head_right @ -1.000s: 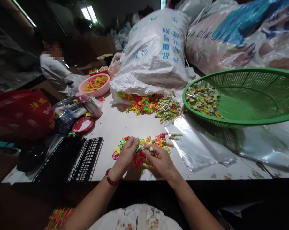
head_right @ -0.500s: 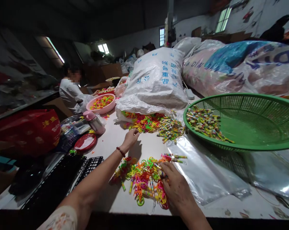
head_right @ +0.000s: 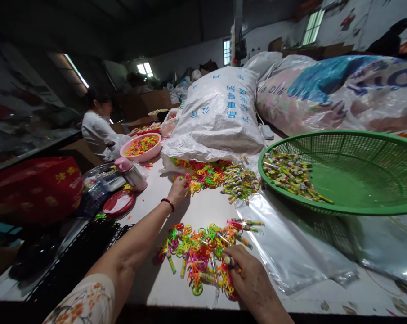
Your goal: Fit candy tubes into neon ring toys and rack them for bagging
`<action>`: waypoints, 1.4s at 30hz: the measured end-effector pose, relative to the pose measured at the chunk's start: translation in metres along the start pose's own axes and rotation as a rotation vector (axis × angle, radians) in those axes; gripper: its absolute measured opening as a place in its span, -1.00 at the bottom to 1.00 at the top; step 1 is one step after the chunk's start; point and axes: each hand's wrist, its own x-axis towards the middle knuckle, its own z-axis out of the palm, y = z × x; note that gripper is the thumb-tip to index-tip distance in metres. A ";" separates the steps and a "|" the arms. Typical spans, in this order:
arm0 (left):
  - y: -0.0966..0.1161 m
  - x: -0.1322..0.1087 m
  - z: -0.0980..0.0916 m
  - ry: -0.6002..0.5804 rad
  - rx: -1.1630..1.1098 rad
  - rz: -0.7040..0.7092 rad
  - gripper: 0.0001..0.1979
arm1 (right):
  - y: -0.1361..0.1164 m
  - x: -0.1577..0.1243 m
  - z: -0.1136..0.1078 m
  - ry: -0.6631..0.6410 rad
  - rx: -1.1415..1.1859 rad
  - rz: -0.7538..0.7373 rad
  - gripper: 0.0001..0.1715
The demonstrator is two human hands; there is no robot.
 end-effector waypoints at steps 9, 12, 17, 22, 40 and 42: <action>-0.038 -0.057 -0.029 0.047 -0.463 -0.269 -0.90 | -0.036 0.004 0.008 -0.054 0.127 0.014 -0.70; -0.030 -0.061 -0.036 0.037 -0.750 -0.354 -0.88 | -0.037 0.002 0.010 -0.059 0.127 0.062 -0.72; -0.009 -0.076 -0.049 -0.067 -1.193 -0.370 -0.82 | -0.035 0.000 0.014 -0.068 0.318 0.280 -0.60; 0.018 -0.119 -0.051 -0.170 -1.490 -0.355 -0.84 | -0.040 0.009 0.017 -0.049 0.547 0.335 -0.52; 0.095 -0.215 -0.037 -0.104 -1.395 -0.404 -0.54 | -0.067 0.026 0.055 0.194 -0.176 -0.405 -0.45; 0.090 -0.213 -0.035 -0.066 -1.355 -0.410 -0.53 | -0.073 0.021 0.055 0.105 -0.065 -0.246 -0.44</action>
